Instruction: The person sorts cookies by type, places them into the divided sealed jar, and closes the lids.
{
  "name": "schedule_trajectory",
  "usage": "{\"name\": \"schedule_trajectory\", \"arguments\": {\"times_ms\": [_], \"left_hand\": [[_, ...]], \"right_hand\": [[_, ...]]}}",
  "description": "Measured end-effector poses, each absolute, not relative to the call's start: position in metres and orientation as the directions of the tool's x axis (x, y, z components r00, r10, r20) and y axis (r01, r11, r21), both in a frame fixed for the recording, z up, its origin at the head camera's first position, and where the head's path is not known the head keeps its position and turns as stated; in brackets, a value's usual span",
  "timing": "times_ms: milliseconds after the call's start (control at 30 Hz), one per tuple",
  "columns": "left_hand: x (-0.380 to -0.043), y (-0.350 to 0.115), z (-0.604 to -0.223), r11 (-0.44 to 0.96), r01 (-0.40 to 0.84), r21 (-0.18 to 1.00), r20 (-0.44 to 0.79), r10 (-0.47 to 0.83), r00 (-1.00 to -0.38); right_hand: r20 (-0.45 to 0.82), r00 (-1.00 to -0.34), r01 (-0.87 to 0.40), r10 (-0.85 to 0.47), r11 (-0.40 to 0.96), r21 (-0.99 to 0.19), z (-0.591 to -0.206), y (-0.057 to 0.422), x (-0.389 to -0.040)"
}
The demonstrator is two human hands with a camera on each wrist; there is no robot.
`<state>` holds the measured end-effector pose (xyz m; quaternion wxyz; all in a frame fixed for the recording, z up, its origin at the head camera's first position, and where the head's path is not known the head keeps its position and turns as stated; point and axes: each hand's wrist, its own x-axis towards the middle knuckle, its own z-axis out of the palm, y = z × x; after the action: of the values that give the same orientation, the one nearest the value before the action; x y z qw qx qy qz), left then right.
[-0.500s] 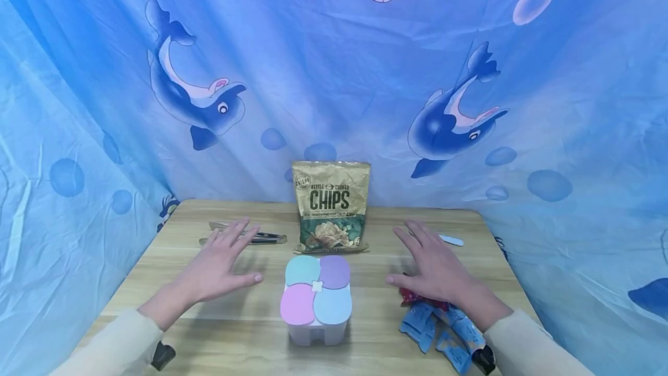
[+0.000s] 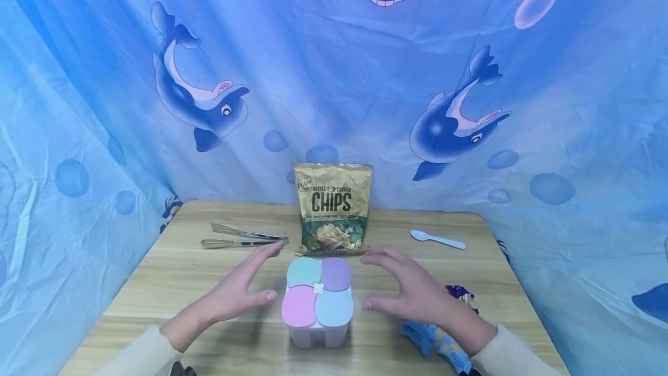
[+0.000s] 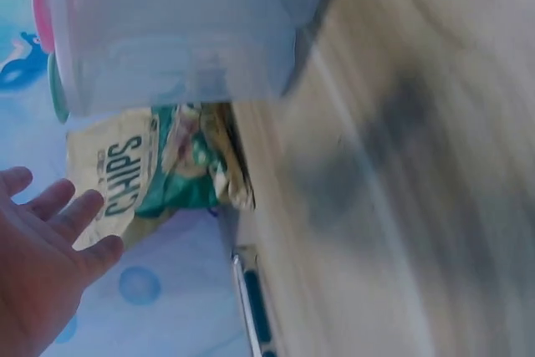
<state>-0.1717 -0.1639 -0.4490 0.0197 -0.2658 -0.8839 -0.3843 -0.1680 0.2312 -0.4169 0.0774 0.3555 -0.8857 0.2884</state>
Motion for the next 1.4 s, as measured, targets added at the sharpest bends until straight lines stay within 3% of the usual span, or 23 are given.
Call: {"name": "schedule_trajectory", "arguments": {"times_ms": [200,367,667,967,1400], "left_hand": [[-0.169,-0.155,-0.463,0.421,0.484,0.767,0.262,0.484,-0.835],[-0.167,-0.149,-0.47,0.353,0.434,0.829,0.228,0.495,-0.838],[-0.166,-0.142,-0.475,0.365,0.385,0.847,0.159,0.518,-0.841],[-0.165,-0.139,-0.479,0.342,0.388,0.856,0.167,0.528,-0.833],[-0.163,-0.139,-0.477,0.365,0.308,0.879,0.103,0.485,-0.868]], "right_hand": [[0.34,-0.729,-0.661,-0.594,0.484,-0.573,-0.422,0.219,-0.159],[0.341,-0.714,-0.668,-0.612,0.45,-0.593,-0.431,0.21,-0.154],[0.349,-0.696,-0.7,-0.628,0.482,-0.527,-0.441,0.203,-0.148],[0.341,-0.712,-0.684,-0.614,0.494,-0.537,-0.443,0.202,-0.145],[0.353,-0.694,-0.701,-0.627,0.477,-0.53,-0.446,0.198,-0.149]]}}
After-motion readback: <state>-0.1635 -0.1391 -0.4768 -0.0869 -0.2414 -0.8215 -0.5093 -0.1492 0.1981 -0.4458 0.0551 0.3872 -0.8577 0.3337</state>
